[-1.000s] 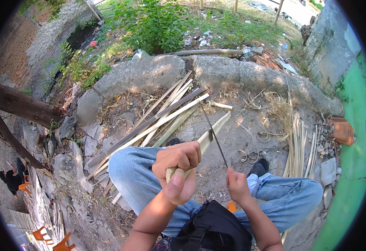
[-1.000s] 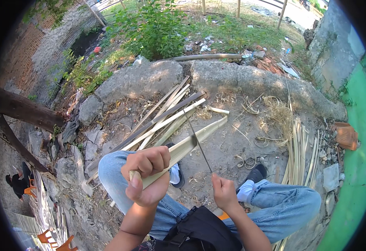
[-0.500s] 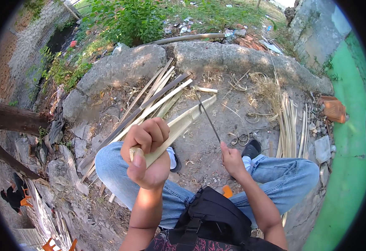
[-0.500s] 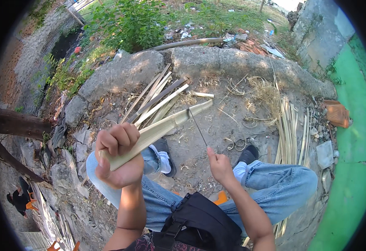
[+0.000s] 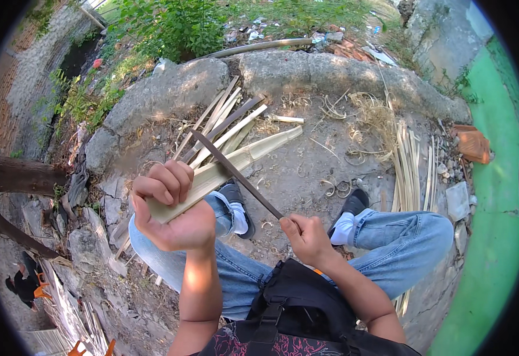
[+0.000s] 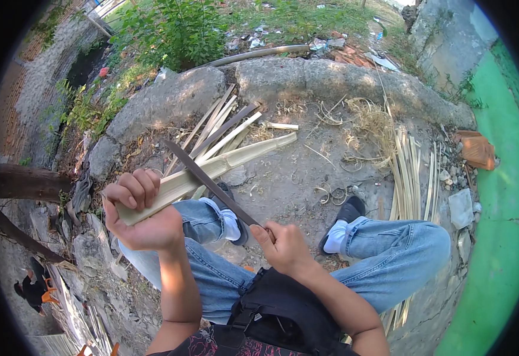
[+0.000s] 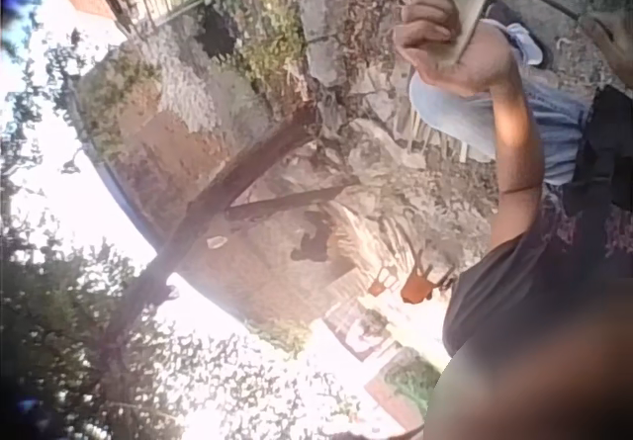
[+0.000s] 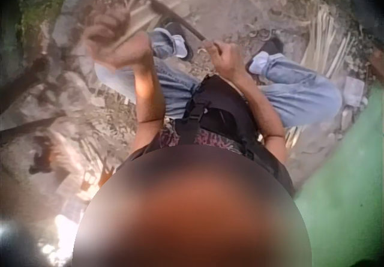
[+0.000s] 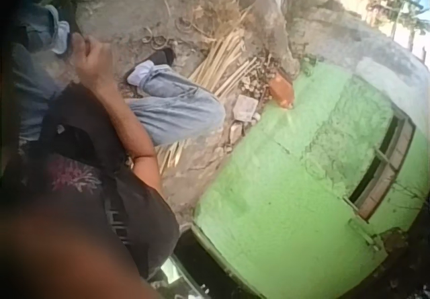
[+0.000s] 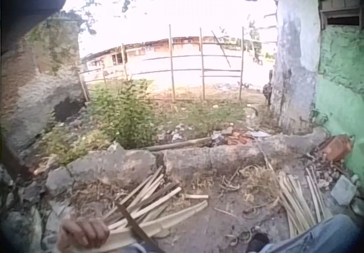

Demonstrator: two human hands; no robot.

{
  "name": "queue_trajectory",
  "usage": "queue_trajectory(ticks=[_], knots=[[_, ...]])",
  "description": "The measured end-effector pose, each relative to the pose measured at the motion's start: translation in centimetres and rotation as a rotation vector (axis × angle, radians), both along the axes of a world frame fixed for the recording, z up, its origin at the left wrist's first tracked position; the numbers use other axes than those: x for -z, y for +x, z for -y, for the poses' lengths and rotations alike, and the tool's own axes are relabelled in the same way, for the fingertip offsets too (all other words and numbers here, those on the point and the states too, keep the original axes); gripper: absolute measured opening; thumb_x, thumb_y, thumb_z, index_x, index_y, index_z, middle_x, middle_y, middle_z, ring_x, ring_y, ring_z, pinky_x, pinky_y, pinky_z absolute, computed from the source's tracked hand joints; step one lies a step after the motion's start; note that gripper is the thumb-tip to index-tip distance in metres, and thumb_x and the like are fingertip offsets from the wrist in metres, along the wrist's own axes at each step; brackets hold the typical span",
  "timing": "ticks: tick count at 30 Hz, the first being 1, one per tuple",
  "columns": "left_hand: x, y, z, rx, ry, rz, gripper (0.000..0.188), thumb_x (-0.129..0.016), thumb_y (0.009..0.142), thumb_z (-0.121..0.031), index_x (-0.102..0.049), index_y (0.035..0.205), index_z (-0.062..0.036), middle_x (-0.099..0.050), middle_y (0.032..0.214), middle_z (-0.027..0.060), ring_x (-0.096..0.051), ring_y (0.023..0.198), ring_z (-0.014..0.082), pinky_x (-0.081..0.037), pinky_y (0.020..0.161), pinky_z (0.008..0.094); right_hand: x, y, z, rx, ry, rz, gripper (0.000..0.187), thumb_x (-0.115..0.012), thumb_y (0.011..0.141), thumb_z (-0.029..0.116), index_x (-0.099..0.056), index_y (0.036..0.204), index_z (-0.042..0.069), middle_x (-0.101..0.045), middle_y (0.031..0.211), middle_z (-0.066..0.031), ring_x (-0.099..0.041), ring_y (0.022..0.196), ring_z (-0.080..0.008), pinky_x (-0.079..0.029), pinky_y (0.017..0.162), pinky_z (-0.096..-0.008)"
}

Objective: The person scrapes a piece of bamboo with a knife, pulling the blade along the surface to shave it down while holding the bamboo with the other hand.

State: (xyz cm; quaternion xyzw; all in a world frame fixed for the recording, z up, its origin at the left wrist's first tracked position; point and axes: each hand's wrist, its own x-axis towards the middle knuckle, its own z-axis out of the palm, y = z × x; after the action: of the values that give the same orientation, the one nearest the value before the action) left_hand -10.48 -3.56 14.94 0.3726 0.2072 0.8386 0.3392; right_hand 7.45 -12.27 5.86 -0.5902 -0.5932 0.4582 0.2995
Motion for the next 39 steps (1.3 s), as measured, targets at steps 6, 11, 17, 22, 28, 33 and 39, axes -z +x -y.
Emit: queue_trajectory(ticks=[6,11,17,22,28,33,39], knots=[[0.0,-0.4,-0.1,0.119,0.033,-0.084,0.033,-0.038,0.089,-0.029,-0.028,0.062,-0.0123,-0.025,0.053,-0.0006,-0.02,0.049,0.0103,-0.021,0.05,0.029,4.5,1.8,-1.9,0.153,-0.242,-0.031,0.066,-0.04,0.092,0.05,-0.051,0.059,-0.006,-0.041,0.046,-0.0183,-0.04,0.044,-0.0249,-0.035,0.048,-0.0397],[-0.7,1.5,1.4,0.27,0.065,-0.264,0.035,-0.041,0.088,-0.03,-0.028,0.06,-0.0128,-0.026,0.051,-0.0002,-0.022,0.047,0.0123,-0.021,0.05,0.0306,0.4,1.2,-1.1,0.009,-0.1,-0.215,0.063,-0.039,0.094,0.046,-0.047,0.057,-0.005,-0.036,0.046,-0.0109,-0.036,0.048,-0.0139,-0.033,0.047,-0.0358],[-0.9,2.1,1.9,0.303,0.066,-0.306,0.04,-0.041,0.088,-0.029,-0.027,0.056,-0.0099,-0.025,0.048,0.0004,-0.02,0.044,0.0128,-0.02,0.046,0.0311,0.1,2.6,-1.4,0.113,-0.174,-0.174,0.054,-0.044,0.095,0.038,-0.044,0.056,-0.001,-0.038,0.047,-0.0016,-0.034,0.05,-0.0084,-0.029,0.045,-0.0308],[-1.2,2.3,1.9,0.384,0.104,-0.393,0.044,-0.041,0.088,-0.03,-0.025,0.053,-0.0081,-0.024,0.045,0.002,-0.019,0.041,0.0142,-0.019,0.042,0.0305,1.8,4.8,-2.6,0.073,-0.144,-0.113,0.057,-0.037,0.097,0.042,-0.039,0.051,0.007,-0.037,0.046,0.002,-0.035,0.044,-0.0057,-0.027,0.042,-0.0236],[-1.7,2.6,2.7,0.395,0.096,-0.448,0.048,-0.042,0.089,-0.031,-0.025,0.051,-0.0079,-0.029,0.043,0.0045,-0.022,0.039,0.0162,-0.019,0.041,0.0305,-0.9,4.1,-1.1,0.034,-0.13,-0.195,0.062,-0.036,0.096,0.047,-0.038,0.047,0.007,-0.035,0.043,0.0032,-0.034,0.041,-0.0067,-0.026,0.041,-0.0246],[-1.0,1.5,1.7,0.382,0.06,-0.355,0.04,-0.042,0.084,-0.026,-0.028,0.052,-0.0049,-0.028,0.047,0.0053,-0.026,0.042,0.0174,-0.021,0.044,0.0314,5.9,6.8,-3.2,0.248,-0.375,-0.063,0.054,-0.043,0.096,0.037,-0.042,0.052,0.005,-0.038,0.046,0.0022,-0.035,0.045,-0.0067,-0.028,0.043,-0.0273],[-1.0,1.2,1.4,0.427,0.093,-0.33,0.044,-0.042,0.086,-0.028,-0.027,0.051,-0.0065,-0.028,0.046,0.0033,-0.022,0.041,0.0147,-0.019,0.043,0.0298,5.8,6.0,-1.5,0.143,-0.226,-0.143,0.062,-0.04,0.095,0.042,-0.043,0.051,-0.001,-0.039,0.045,-0.0041,-0.036,0.046,-0.0102,-0.03,0.044,-0.032]])
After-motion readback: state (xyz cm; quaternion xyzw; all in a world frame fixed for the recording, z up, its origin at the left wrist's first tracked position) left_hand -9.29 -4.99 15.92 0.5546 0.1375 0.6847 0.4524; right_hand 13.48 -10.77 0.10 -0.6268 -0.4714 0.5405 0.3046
